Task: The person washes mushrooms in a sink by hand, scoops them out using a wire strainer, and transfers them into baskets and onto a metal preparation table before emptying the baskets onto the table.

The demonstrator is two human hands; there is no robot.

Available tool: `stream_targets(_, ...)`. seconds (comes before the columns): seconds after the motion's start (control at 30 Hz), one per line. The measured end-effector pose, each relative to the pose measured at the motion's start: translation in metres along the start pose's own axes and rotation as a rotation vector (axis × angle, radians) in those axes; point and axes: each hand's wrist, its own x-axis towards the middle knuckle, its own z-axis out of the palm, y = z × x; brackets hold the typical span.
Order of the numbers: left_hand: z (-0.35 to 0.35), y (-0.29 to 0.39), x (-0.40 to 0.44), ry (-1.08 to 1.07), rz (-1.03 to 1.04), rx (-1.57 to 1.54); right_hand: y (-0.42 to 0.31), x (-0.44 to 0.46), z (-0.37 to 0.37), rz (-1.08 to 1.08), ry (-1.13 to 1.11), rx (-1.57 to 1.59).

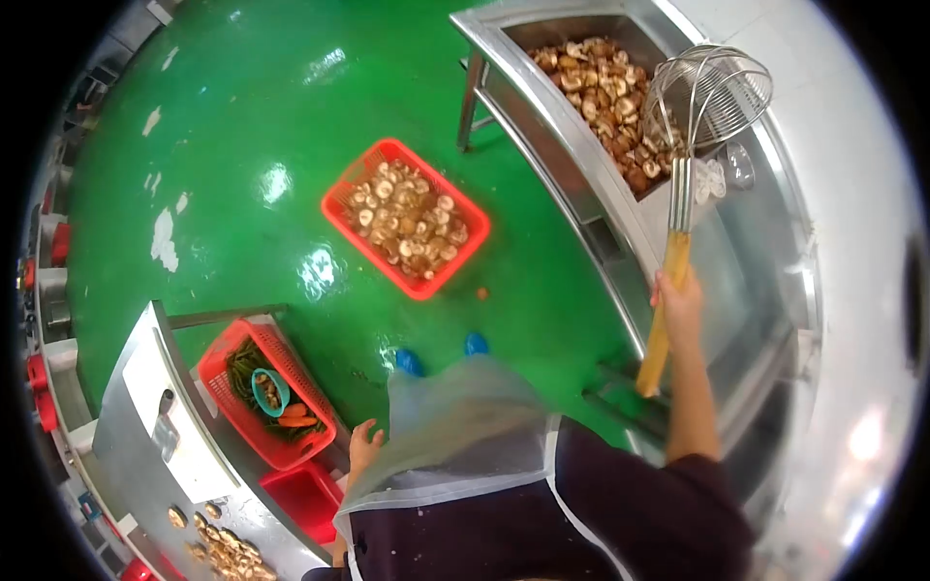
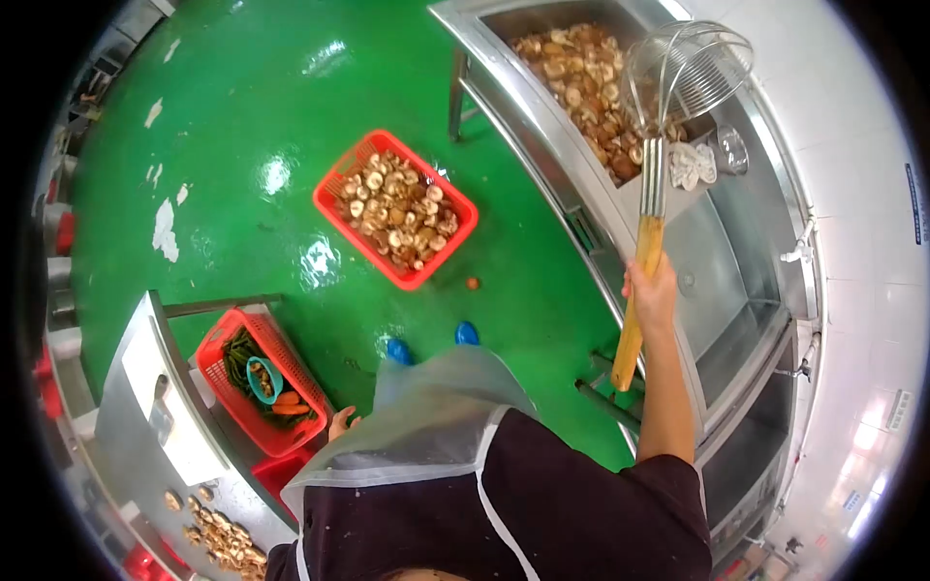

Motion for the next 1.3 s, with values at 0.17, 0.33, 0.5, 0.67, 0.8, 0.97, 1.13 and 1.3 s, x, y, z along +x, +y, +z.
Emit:
stream_targets(0.17,0.0,-0.116,0.017,-0.048,-0.508,-0.729,-0.006,0.041,0.001,0.112,0.037,-0.021)
stream_targets(0.33,-0.032,-0.098,0.095,0.119,-0.464,-0.812,-0.017,0.048,0.006,0.231,0.081,-0.12)
stream_targets(0.5,-0.051,-0.004,0.219,0.157,-0.456,-0.804,0.035,0.069,-0.039,0.293,0.285,-0.981)
stream_targets(0.67,-0.003,0.13,0.323,0.068,0.021,-0.389,0.04,0.117,-0.055,0.19,0.184,-1.167)
stream_targets(0.8,0.144,0.156,0.397,-0.206,0.081,-0.443,0.098,0.184,-0.051,0.129,-0.082,-1.247)
stream_targets(0.97,0.363,0.107,0.437,-0.287,0.004,0.012,0.145,0.206,-0.104,0.404,0.063,-0.899)
stream_targets(1.13,0.532,0.055,0.486,-0.209,-0.034,0.255,0.228,0.139,-0.094,0.586,0.151,-1.006)
stream_targets(1.3,0.607,0.008,0.527,-0.339,0.035,0.504,0.281,0.139,-0.07,0.737,0.158,-1.076)
